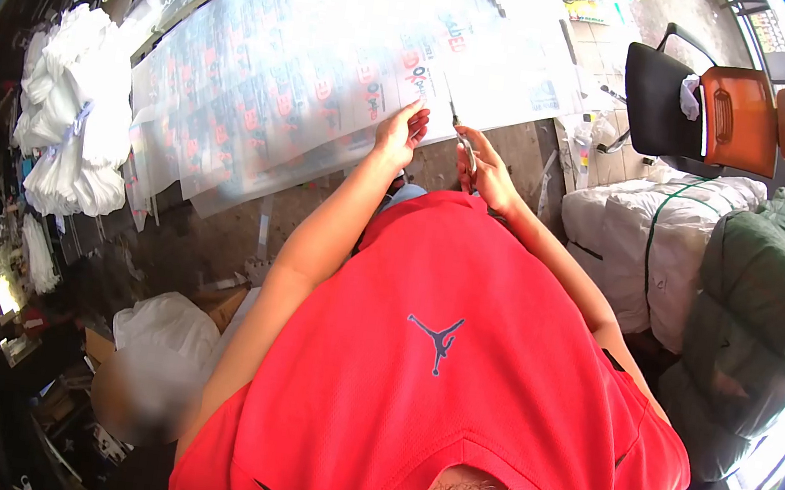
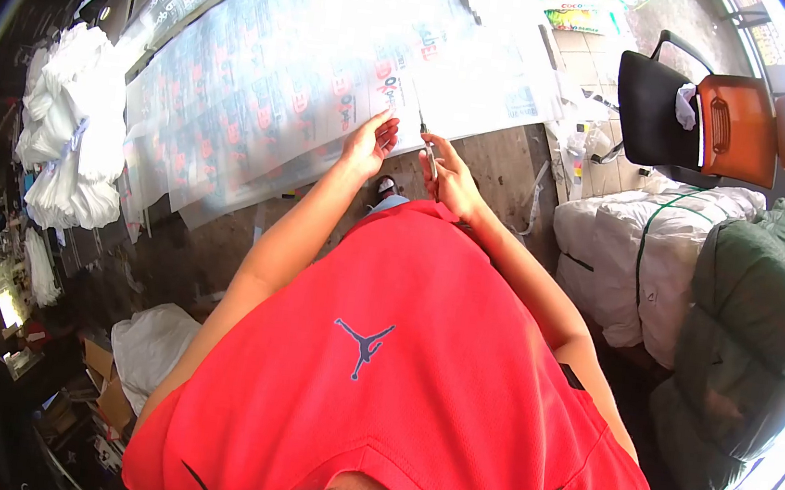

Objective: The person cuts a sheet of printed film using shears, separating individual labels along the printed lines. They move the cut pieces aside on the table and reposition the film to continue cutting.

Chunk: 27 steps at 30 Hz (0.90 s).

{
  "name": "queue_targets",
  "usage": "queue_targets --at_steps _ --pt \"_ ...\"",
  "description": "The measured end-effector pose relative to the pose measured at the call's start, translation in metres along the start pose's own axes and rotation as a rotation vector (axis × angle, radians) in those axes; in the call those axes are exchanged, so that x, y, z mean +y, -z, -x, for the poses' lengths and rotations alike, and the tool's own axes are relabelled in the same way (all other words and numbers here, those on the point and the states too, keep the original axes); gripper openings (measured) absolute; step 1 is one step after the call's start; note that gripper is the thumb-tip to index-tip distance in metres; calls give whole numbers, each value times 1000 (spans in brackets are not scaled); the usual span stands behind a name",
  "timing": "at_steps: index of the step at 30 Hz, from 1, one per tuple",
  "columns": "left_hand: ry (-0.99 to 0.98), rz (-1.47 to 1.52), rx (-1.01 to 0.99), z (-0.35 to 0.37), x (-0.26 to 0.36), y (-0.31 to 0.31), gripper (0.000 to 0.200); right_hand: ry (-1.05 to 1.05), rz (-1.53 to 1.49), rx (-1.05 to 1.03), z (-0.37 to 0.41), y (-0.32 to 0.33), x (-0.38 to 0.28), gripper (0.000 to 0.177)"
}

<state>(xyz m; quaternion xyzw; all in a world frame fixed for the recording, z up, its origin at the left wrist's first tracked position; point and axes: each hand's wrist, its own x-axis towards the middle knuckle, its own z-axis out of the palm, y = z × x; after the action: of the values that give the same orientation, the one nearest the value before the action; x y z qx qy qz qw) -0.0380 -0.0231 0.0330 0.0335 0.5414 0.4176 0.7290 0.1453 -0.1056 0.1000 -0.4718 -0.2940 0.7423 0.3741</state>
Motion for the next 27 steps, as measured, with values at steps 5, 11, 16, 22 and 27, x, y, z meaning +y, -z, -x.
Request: queue_targets --at_steps 5,11,16,22,27 --pt "-5 -11 -13 1 0 1 21 -18 -23 -17 3 -3 1 44" --pt "3 -20 -29 0 -1 5 20 3 -7 -37 1 -1 9 46" --pt "4 -40 -16 1 -1 7 20 -4 -9 -23 8 -8 9 44" --pt "10 -23 -41 0 -4 11 20 -2 43 43 8 -14 4 40" --pt "7 -22 -37 10 -4 10 19 -19 64 93 -2 -22 -4 41"
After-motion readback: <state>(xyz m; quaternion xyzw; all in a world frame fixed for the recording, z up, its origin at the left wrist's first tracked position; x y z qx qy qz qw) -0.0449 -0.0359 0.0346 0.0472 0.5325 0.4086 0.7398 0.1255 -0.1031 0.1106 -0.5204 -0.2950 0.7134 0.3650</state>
